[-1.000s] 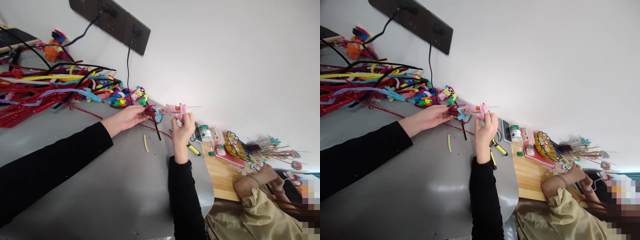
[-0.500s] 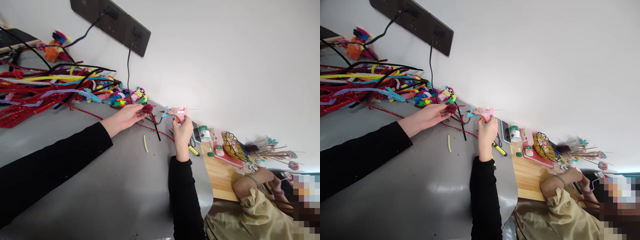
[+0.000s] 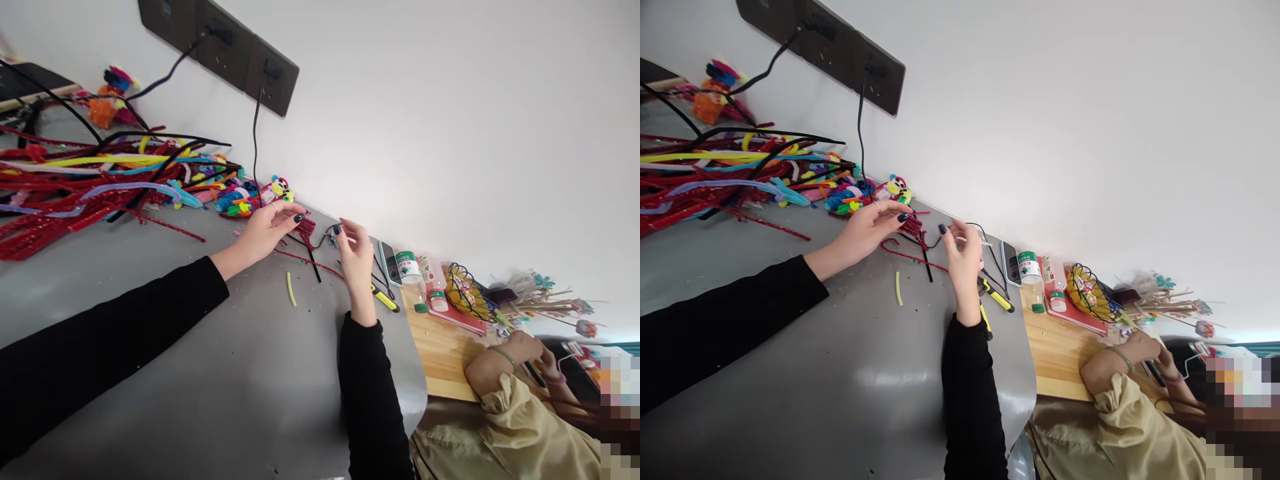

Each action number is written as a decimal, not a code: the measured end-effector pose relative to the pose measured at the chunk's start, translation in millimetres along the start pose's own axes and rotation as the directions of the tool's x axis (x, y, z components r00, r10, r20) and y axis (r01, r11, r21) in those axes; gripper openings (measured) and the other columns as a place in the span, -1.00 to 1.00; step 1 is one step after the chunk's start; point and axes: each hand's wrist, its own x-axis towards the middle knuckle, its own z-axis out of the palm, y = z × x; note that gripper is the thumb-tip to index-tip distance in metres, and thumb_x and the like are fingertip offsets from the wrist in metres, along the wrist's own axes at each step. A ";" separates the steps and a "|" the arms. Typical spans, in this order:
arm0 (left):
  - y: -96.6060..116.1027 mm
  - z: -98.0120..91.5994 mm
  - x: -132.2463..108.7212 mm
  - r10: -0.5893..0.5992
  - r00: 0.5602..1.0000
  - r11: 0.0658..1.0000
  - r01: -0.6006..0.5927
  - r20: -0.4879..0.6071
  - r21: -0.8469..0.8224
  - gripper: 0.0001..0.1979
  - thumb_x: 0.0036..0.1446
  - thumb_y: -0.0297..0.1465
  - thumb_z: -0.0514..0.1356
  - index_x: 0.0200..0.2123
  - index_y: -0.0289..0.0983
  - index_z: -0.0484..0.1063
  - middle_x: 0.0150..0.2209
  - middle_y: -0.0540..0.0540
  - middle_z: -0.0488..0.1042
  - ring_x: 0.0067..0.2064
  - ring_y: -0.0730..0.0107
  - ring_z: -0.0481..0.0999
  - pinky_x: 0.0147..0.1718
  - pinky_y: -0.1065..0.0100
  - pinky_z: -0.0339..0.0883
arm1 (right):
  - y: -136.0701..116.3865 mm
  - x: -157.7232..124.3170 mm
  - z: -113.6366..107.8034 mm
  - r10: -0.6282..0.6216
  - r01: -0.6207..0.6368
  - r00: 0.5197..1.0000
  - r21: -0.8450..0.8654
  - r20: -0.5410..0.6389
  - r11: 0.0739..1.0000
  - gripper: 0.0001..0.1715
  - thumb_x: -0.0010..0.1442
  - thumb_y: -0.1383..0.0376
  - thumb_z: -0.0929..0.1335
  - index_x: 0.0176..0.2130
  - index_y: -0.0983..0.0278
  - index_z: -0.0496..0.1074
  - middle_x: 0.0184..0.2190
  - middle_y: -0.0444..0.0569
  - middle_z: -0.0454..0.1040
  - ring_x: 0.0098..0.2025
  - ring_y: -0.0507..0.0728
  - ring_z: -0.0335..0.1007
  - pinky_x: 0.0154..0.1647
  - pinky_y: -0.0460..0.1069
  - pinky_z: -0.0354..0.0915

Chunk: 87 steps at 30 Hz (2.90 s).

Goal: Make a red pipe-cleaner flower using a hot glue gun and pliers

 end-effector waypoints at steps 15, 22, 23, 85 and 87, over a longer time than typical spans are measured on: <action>-2.2 -0.5 -5.5 0.061 0.989 0.996 -0.070 0.134 0.059 -0.66 0.09 -0.22 0.44 -0.11 -0.28 0.59 -0.04 -0.21 0.64 0.01 0.10 0.60 0.06 0.21 0.47 | -26.4 -12.9 17.4 -0.169 0.135 0.978 0.251 0.119 0.959 -0.81 0.31 0.19 0.39 -0.14 0.20 0.57 -0.19 -0.03 0.59 -0.17 0.08 0.56 -0.06 0.03 0.53; -4.9 -2.1 -3.4 0.010 0.987 1.000 -0.007 0.160 -0.024 -0.55 -0.05 -0.26 0.52 -0.08 -0.27 0.61 0.04 -0.22 0.63 0.13 0.07 0.57 0.17 0.15 0.43 | -26.2 -12.8 17.3 -0.209 0.186 0.975 0.229 0.078 0.956 -0.84 0.33 0.21 0.38 -0.15 0.20 0.55 -0.21 -0.03 0.57 -0.19 0.08 0.55 -0.09 0.02 0.52; -6.2 -1.9 -2.7 0.001 0.987 0.999 0.007 0.161 -0.047 -0.55 -0.06 -0.25 0.53 -0.09 -0.27 0.61 0.03 -0.22 0.63 0.13 0.06 0.57 0.17 0.14 0.43 | -25.8 -12.9 17.3 -0.220 0.198 0.973 0.229 0.073 0.953 -0.85 0.33 0.22 0.39 -0.14 0.21 0.55 -0.21 -0.03 0.57 -0.18 0.08 0.55 -0.09 0.02 0.52; -10.8 -8.1 -1.1 0.222 0.954 0.927 -0.271 0.203 0.258 -0.71 0.04 -0.15 0.41 -0.27 -0.25 0.67 -0.20 -0.16 0.68 -0.14 0.14 0.68 -0.04 0.14 0.60 | -4.2 -10.9 20.4 -0.356 0.354 0.926 0.042 0.123 0.934 -0.85 0.29 0.27 0.40 -0.17 0.20 0.61 -0.22 0.00 0.67 -0.19 0.14 0.60 -0.04 0.08 0.51; -10.6 -8.2 -1.4 0.212 0.957 0.929 -0.260 0.200 0.264 -0.69 0.04 -0.13 0.42 -0.27 -0.24 0.67 -0.20 -0.16 0.69 -0.13 0.13 0.68 -0.04 0.14 0.60 | -3.9 -10.9 20.4 -0.356 0.354 0.927 0.039 0.121 0.934 -0.85 0.29 0.26 0.41 -0.17 0.21 0.62 -0.22 0.00 0.68 -0.19 0.14 0.60 -0.04 0.07 0.52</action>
